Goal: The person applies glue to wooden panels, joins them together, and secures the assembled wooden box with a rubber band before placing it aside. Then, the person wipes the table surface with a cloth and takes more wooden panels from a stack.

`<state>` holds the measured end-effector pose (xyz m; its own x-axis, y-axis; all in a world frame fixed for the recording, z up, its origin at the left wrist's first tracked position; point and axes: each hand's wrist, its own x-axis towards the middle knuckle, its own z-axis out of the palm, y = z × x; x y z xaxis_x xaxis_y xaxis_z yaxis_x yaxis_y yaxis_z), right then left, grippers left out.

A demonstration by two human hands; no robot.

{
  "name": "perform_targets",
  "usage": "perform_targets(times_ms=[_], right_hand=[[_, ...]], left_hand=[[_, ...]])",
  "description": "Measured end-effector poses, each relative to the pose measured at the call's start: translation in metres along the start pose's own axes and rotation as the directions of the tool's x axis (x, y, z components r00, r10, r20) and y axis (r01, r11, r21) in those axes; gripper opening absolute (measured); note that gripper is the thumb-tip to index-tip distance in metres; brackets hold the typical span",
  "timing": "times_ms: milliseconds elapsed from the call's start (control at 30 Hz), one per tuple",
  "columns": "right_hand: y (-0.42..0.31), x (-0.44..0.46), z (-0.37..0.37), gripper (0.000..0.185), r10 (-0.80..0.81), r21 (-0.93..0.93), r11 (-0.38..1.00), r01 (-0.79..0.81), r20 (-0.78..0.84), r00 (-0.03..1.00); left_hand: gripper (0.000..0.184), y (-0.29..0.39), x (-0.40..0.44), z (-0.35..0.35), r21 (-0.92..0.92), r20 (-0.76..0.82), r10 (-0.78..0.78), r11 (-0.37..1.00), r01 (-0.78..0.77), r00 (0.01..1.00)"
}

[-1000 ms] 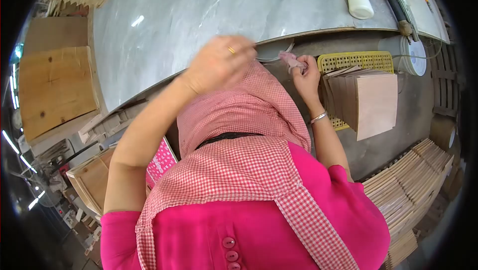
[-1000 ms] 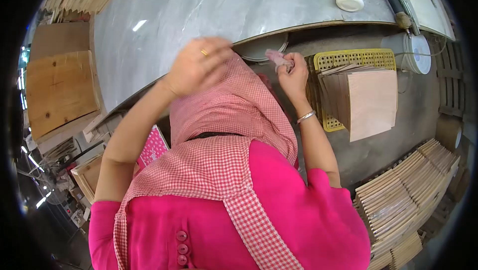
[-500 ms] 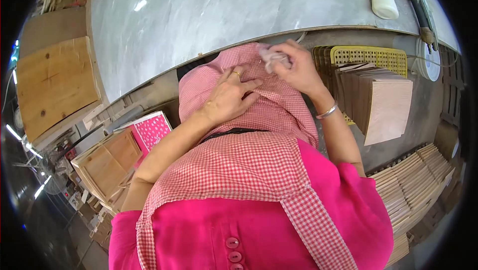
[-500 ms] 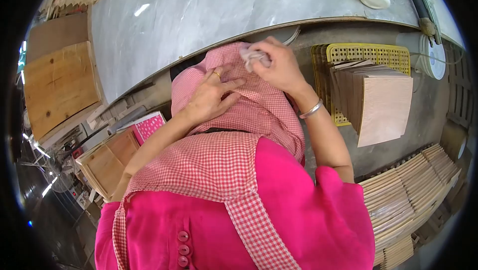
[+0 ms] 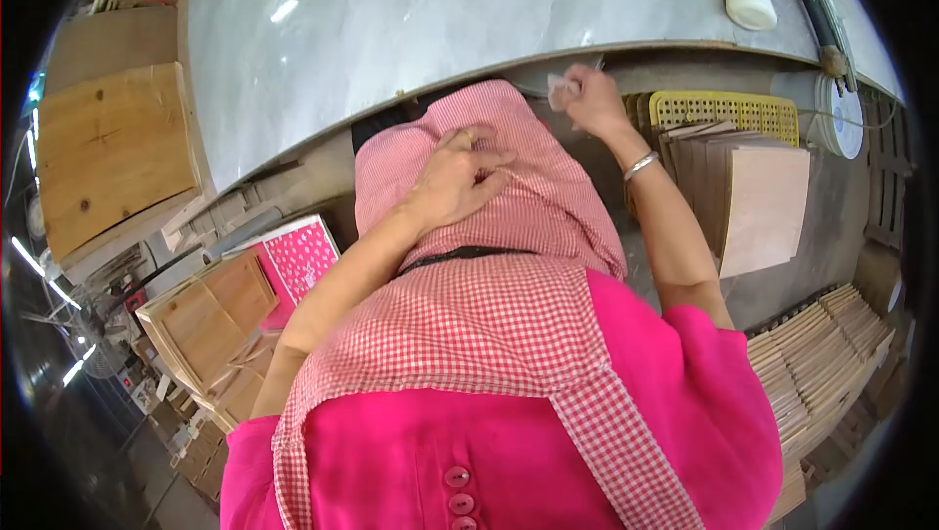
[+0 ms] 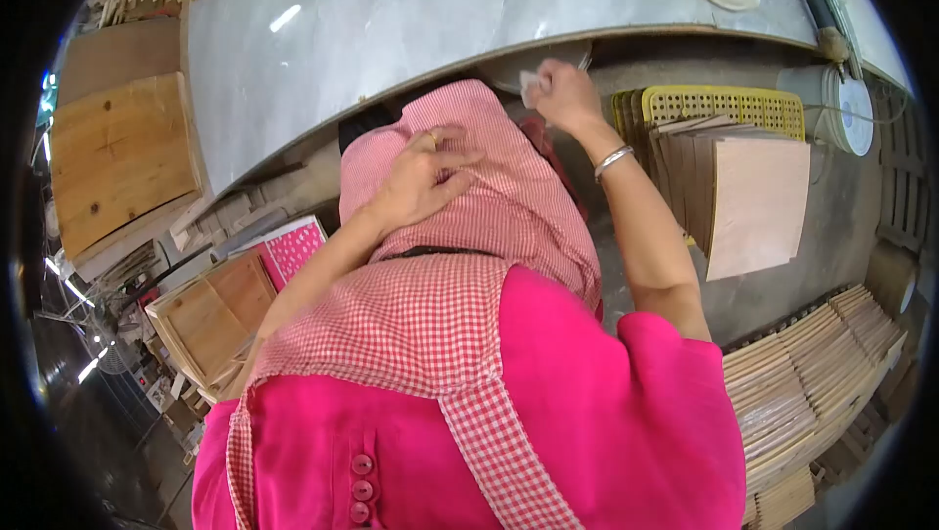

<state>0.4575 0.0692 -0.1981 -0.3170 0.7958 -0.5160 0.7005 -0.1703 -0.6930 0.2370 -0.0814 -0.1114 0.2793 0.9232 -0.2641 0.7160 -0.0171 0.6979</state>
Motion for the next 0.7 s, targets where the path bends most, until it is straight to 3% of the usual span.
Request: perform_targets(times_ms=[33, 67, 133, 167, 200, 233, 300, 367, 433, 500, 533, 567, 600, 633, 700], right_hand=[[-0.006, -0.007, 0.0, 0.028, -0.128, 0.001, 0.992, 0.128, -0.073, 0.989], [-0.017, -0.013, 0.002, 0.028, -0.194, 0.049, 0.98, 0.195, -0.029, 0.981], [-0.036, -0.028, 0.017, 0.028, -0.35, -0.079, 0.933, 0.35, 0.024, 0.937], [-0.039, -0.03, 0.03, 0.03, -0.432, -0.251, 0.867, 0.431, 0.054, 0.9], [-0.039, -0.027, 0.041, 0.031, -0.293, -0.132, 0.944, 0.302, 0.086, 0.952], [-0.028, -0.019, 0.05, 0.031, -0.296, -0.132, 0.943, 0.304, 0.081, 0.952], [-0.005, 0.02, 0.058, 0.029, -0.295, -0.304, 0.918, 0.255, -0.095, 0.951], [0.033, 0.044, 0.055, 0.025, -0.084, -0.416, 0.902, 0.116, 0.093, 0.992], [0.05, 0.043, 0.046, 0.027, -0.075, -0.347, 0.935, 0.079, 0.027, 0.997], [0.051, 0.039, 0.038, 0.031, -0.035, -0.299, 0.954, 0.024, -0.032, 0.999], [0.051, 0.039, 0.034, 0.033, -0.048, -0.289, 0.957, 0.032, -0.05, 0.998], [0.047, 0.045, 0.031, 0.034, -0.086, -0.276, 0.959, 0.065, -0.065, 0.994], [0.041, 0.054, 0.031, 0.042, -0.125, -0.314, 0.945, 0.091, -0.09, 0.988], [0.086, 0.09, 0.055, 0.047, -0.49, -0.457, 0.812, 0.363, -0.196, 0.85], [0.109, 0.134, 0.069, 0.041, -0.791, -0.641, 0.6, 0.479, -0.386, 0.474]], left_hand=[[0.036, 0.003, -0.004, 0.002, -0.006, 0.006, -0.005, 1.0, 0.005, 1.0], [0.036, 0.005, -0.001, -0.001, 0.005, 0.008, -0.011, 1.0, 0.011, 1.0], [0.036, 0.006, 0.002, -0.003, 0.019, 0.007, -0.01, 1.0, 0.01, 1.0], [0.036, 0.004, 0.003, -0.002, 0.099, 0.005, 0.009, 0.995, -0.009, 1.0], [0.036, 0.003, 0.003, -0.001, 0.18, 0.005, 0.026, 0.983, -0.027, 1.0], [0.036, 0.004, 0.001, 0.0, 0.184, 0.004, 0.03, 0.982, -0.03, 1.0], [0.038, 0.007, 0.006, -0.005, 0.111, 0.03, 0.039, 0.993, -0.042, 0.999], [0.037, 0.013, 0.001, -0.011, 0.09, 0.044, 0.046, 0.995, -0.049, 0.998], [0.037, 0.018, 0.003, -0.031, 0.079, 0.052, 0.046, 0.996, -0.05, 0.998], [0.034, 0.039, 0.0, -0.056, -0.126, 0.079, -0.005, 0.992, 0.015, 0.997], [0.037, 0.035, 0.002, -0.058, -0.009, -0.03, 0.126, 0.992, -0.126, 0.992], [0.037, 0.035, 0.009, -0.066, 0.024, -0.069, 0.105, 0.994, -0.104, 0.992], [0.045, 0.038, 0.023, -0.075, 0.179, -0.17, 0.248, 0.959, -0.218, 0.954], [0.053, 0.04, 0.037, -0.084, 0.353, -0.236, 0.39, 0.888, -0.296, 0.89], [0.073, 0.042, 0.075, -0.1, 0.375, -0.178, 0.385, 0.877, -0.3, 0.906]])
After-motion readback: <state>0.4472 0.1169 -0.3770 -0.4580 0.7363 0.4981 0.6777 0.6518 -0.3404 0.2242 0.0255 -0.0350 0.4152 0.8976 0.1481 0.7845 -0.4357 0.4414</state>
